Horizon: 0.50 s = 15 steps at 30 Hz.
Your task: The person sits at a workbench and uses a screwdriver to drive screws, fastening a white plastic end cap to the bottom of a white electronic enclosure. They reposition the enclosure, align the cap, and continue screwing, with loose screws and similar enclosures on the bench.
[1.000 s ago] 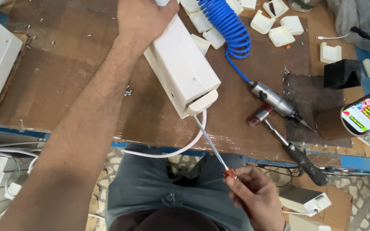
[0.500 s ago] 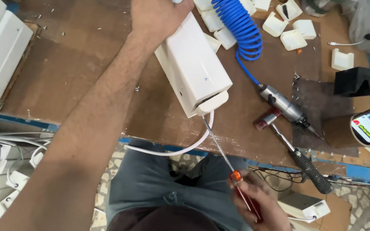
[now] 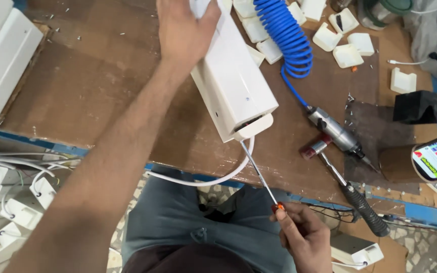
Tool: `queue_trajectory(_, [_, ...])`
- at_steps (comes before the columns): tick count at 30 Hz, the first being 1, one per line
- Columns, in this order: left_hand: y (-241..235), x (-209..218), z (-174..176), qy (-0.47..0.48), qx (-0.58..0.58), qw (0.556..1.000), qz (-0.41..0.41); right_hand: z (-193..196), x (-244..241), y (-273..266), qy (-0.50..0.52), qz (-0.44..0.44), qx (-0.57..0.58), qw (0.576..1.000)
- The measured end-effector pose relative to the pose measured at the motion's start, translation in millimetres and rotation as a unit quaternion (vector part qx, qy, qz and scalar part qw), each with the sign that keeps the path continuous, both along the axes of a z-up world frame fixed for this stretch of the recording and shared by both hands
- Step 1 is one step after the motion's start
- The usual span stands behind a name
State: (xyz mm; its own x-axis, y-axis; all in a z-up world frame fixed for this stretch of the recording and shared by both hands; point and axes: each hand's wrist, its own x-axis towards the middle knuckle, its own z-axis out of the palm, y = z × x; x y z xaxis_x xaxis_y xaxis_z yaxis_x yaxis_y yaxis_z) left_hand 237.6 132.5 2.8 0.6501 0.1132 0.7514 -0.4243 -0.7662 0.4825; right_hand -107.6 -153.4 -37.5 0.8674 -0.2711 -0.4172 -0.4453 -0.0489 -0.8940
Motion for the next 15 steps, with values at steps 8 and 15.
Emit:
queue_trajectory(8, [-37.6, -204.6, -52.7, 0.221, -0.396, 0.888, -0.083, 27.9, -12.1, 22.4, -0.145, 0.011, -0.354, 0.924])
queue_trajectory(15, [-57.8, -245.3, -65.0, 0.395, -0.580, 0.674, -0.231, 20.3, -21.8, 11.8, -0.164, -0.003, -0.385, 0.908])
